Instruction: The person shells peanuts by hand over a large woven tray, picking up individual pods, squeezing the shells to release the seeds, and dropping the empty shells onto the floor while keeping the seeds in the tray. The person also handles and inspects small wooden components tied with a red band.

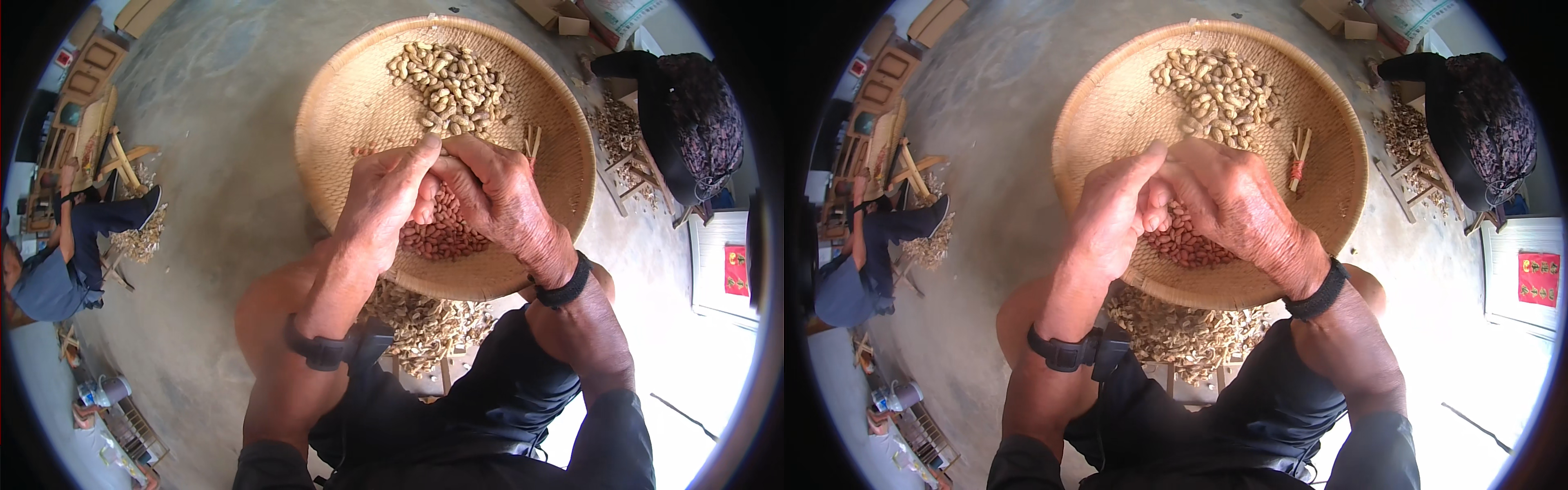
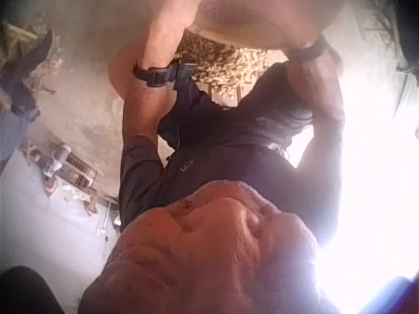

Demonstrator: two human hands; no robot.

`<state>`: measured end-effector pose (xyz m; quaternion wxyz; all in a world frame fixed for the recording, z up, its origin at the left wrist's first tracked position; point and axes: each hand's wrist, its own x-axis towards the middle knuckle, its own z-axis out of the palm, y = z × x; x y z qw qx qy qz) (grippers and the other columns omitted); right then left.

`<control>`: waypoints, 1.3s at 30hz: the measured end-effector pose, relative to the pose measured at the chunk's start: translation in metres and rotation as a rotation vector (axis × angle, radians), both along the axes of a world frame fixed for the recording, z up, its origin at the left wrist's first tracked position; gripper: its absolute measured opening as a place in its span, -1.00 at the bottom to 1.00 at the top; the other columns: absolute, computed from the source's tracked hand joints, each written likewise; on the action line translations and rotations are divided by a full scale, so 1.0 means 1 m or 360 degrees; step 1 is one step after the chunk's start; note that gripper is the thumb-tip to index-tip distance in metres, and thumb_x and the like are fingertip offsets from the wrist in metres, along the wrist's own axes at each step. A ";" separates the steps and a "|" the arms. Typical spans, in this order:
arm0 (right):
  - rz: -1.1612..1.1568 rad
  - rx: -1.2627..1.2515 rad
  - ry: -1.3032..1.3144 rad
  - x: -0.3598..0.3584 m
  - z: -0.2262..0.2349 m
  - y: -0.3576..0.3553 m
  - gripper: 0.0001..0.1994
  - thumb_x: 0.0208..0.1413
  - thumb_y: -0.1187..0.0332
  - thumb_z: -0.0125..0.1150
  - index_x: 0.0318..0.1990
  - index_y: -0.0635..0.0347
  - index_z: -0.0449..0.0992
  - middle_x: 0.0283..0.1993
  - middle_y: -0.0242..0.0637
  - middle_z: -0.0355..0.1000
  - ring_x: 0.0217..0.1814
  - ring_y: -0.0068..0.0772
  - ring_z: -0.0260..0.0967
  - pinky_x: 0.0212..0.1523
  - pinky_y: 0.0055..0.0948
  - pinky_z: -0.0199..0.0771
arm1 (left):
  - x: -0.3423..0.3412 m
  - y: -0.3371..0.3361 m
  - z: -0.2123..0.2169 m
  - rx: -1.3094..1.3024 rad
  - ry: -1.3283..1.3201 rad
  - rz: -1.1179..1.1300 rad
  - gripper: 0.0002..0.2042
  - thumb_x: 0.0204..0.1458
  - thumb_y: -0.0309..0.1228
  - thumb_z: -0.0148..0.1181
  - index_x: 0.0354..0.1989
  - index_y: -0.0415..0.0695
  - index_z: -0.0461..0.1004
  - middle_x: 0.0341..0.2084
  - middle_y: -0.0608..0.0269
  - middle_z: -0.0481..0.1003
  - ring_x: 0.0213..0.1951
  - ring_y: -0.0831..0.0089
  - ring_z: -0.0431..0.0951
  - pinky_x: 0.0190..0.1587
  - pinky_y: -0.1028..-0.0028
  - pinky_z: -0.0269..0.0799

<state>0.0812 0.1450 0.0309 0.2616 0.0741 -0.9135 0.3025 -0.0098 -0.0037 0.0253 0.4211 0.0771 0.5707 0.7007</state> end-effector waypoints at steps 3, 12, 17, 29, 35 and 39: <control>0.0048 -0.0277 -0.0070 0.002 0.001 0.004 -0.91 0.12 0.57 0.18 -0.24 0.27 0.56 -0.40 -0.18 0.49 -0.32 -0.15 0.60 -0.34 -0.32 0.61 | -0.001 -0.001 -0.005 0.0088 -0.0048 -0.0072 -0.72 0.33 -0.19 0.17 -0.33 -0.15 0.51 -0.57 0.33 0.45 -0.59 0.58 0.37 -0.49 0.55 0.34; 0.0027 -0.0926 -0.0319 0.006 0.014 0.001 -0.78 0.44 0.43 0.03 -0.21 0.36 0.56 -0.37 -0.27 0.56 -0.24 -0.49 0.58 -0.22 -0.42 0.59 | -0.002 -0.004 -0.004 0.0417 -0.0233 -0.0176 -0.66 0.36 -0.16 0.11 -0.27 -0.23 0.53 -0.53 0.29 0.47 -0.57 0.54 0.40 -0.45 0.49 0.42; -0.0215 -0.1031 -0.0452 0.008 0.016 0.009 -0.75 0.44 0.31 0.09 -0.16 0.32 0.59 -0.41 -0.33 0.51 -0.34 -0.59 0.46 -0.31 -0.45 0.51 | -0.002 -0.004 0.004 0.0073 0.0595 -0.0223 -0.65 0.34 -0.16 0.16 -0.27 -0.25 0.57 -0.57 0.38 0.43 -0.56 0.62 0.36 -0.46 0.54 0.35; -0.0240 -0.0890 -0.0524 0.008 0.013 0.029 -0.77 0.38 0.33 0.18 -0.08 0.34 0.63 -0.46 -0.38 0.49 -0.40 -0.63 0.39 -0.38 -0.50 0.41 | -0.006 -0.007 0.013 -0.0117 0.0606 -0.0310 -0.66 0.35 -0.19 0.15 -0.22 -0.29 0.60 -0.57 0.45 0.41 -0.53 0.68 0.35 -0.43 0.62 0.32; -0.0100 -0.0834 -0.0392 0.007 0.007 0.024 -0.81 0.35 0.38 0.21 -0.10 0.35 0.63 -0.39 -0.32 0.55 -0.33 -0.60 0.46 -0.32 -0.49 0.48 | -0.009 -0.008 0.006 0.0101 0.0346 -0.0306 -0.63 0.36 -0.18 0.10 -0.14 -0.32 0.58 -0.54 0.40 0.43 -0.51 0.64 0.39 -0.40 0.59 0.37; -0.0080 -0.0602 -0.0291 0.006 0.007 0.019 -0.85 0.31 0.41 0.23 -0.17 0.33 0.62 -0.40 -0.28 0.54 -0.33 -0.53 0.51 -0.30 -0.46 0.52 | -0.009 -0.008 0.008 0.0129 0.0257 -0.0258 -0.66 0.37 -0.19 0.09 -0.20 -0.27 0.56 -0.53 0.37 0.45 -0.51 0.60 0.41 -0.39 0.56 0.39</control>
